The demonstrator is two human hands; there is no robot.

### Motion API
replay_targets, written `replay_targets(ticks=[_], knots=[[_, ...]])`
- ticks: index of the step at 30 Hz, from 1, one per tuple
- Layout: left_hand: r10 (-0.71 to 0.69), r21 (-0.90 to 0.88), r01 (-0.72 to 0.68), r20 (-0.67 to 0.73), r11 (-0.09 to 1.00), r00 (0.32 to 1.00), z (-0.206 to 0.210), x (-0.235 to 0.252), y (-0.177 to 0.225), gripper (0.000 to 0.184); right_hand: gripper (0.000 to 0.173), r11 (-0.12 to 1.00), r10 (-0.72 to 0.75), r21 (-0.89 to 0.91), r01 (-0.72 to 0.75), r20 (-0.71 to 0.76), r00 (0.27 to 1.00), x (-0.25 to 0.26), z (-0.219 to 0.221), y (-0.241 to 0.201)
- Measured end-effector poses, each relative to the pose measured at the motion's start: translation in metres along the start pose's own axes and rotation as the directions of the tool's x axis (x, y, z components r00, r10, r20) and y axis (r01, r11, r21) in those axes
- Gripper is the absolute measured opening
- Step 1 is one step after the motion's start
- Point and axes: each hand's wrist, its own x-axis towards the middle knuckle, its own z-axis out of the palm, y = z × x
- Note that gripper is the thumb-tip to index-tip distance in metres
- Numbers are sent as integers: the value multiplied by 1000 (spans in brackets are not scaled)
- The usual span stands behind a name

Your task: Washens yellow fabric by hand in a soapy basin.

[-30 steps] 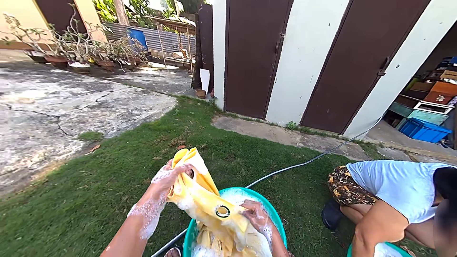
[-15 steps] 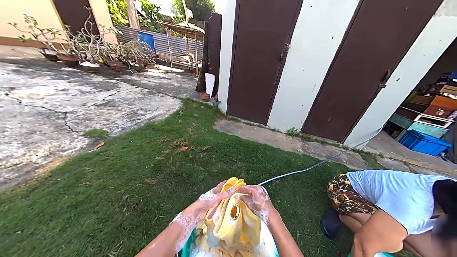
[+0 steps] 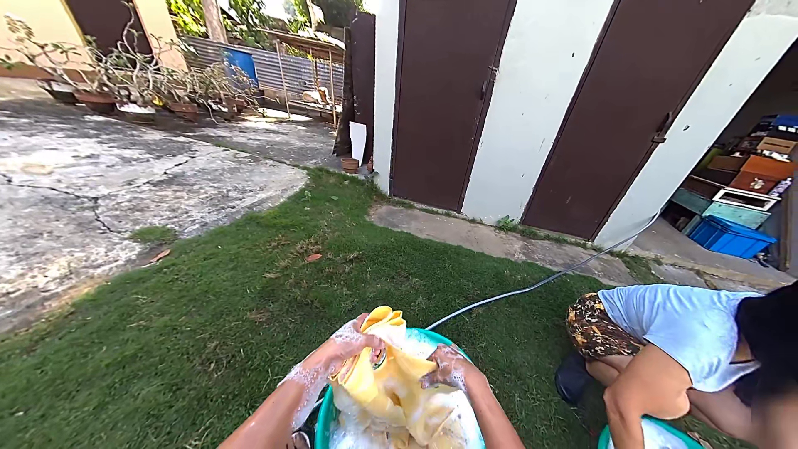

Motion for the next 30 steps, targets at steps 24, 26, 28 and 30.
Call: replay_targets(ticks=[24,26,28,30], knots=[[3,-640,133,206,757,979,101,-15,-51,64,98,445,248,893,70,-198,948,-10,62,-21],[34,-597,136,265,790,964,97,-17,-49,65,86,398,287,916,50,-176,942,-18,56,-20],[31,-493,125,297,861,954,94,-16,-42,62,79,376,309,926,21,-147,940,-26,45,-22],[12,-321,86,294,943,956,91,-19,-24,60,77,405,307,914,20,-157,939,-30,33,-23]])
